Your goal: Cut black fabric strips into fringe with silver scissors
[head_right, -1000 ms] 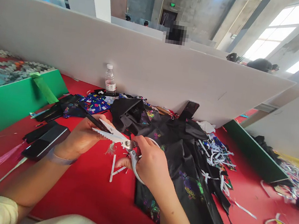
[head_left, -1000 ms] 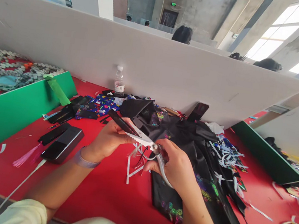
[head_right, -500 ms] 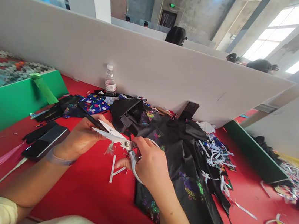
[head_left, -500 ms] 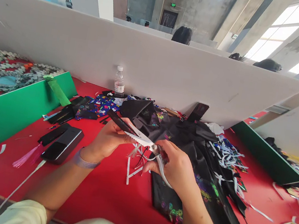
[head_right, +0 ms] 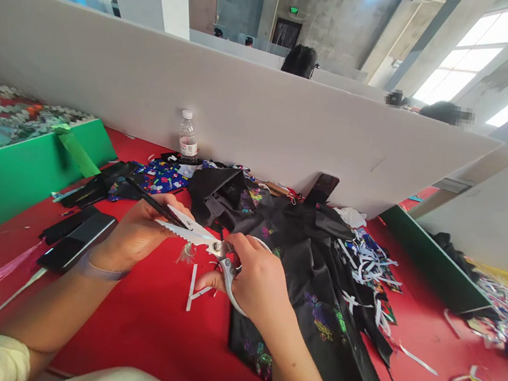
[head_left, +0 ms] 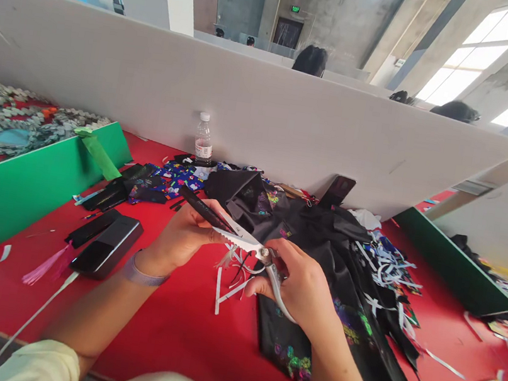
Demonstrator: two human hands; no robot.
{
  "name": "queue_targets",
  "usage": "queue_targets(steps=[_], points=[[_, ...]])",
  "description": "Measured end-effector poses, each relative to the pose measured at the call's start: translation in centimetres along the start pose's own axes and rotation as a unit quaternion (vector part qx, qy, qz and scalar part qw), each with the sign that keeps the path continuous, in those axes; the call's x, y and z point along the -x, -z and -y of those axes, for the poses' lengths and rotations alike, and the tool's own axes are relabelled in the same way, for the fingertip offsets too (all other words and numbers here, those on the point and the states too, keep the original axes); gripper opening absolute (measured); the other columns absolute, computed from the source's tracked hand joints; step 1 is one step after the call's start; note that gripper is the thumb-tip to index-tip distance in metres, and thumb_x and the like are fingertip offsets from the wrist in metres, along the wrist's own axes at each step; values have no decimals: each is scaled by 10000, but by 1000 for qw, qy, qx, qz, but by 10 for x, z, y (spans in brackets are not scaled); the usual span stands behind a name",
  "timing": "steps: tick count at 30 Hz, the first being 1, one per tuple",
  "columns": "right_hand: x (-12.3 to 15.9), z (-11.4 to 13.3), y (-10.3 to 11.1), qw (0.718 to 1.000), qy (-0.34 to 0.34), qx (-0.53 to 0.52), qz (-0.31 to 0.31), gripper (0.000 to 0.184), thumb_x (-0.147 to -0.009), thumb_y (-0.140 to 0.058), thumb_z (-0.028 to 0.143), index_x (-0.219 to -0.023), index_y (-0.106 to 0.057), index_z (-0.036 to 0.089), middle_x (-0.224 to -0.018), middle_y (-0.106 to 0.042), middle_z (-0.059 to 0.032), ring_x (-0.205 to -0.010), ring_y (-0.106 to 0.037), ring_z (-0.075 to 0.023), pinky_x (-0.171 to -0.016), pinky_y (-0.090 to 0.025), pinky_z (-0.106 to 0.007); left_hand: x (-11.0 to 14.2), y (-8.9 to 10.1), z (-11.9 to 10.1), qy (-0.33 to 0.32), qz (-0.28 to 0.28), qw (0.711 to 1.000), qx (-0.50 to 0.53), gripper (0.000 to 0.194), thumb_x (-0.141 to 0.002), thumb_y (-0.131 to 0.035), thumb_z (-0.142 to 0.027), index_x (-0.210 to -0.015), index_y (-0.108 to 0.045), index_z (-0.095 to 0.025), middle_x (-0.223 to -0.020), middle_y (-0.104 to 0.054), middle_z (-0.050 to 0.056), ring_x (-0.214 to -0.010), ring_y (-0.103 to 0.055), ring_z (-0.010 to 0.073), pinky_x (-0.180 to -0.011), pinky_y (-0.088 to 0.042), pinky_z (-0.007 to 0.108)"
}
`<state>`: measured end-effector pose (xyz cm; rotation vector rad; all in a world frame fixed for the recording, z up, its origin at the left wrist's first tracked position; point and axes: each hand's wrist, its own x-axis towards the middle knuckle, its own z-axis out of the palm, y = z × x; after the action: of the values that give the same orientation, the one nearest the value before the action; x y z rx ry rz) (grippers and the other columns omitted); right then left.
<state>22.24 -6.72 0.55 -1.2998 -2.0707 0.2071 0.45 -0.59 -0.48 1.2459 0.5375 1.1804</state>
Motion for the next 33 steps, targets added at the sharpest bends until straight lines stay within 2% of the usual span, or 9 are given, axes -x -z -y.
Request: queue_targets(steps=[10,18,24,33], points=[[1,0,-2,1000,6,7,-19,494,-717,-734,602,-905,-639,155,-664,-571,-5,-539,-455,-112,-513,-360,-216,0,1,-1,-2,-8,1000,-11,137,-673,-808,-134,-749,-703,-177,-751,-734,16,-716,-671,165,-678,-523,263],[1,0,-3,999,8,13,-29,513,-701,-735,622,-896,-647,156,-663,-590,-10,-517,-442,-104,-495,-352,-214,0,-2,-6,-4,-30,999,-23,174,-628,-842,-192,-709,-692,-159,-706,-720,25,-676,-656,169,-643,-512,269],[0,0,-4,999,19,19,-43,517,-713,-725,624,-896,-652,146,-657,-588,-13,-509,-447,-103,-495,-360,-216,0,-2,-7,-3,-19,1000,3,159,-632,-839,-158,-708,-700,-166,-683,-708,11,-673,-642,147,-646,-504,248],[0,0,-2,999,18,26,-30,498,-718,-725,617,-898,-648,159,-667,-586,-10,-524,-469,-110,-509,-371,-218,-1,-2,-9,-3,-41,999,0,214,-588,-861,-168,-676,-666,-156,-701,-715,27,-655,-649,163,-639,-518,269]])
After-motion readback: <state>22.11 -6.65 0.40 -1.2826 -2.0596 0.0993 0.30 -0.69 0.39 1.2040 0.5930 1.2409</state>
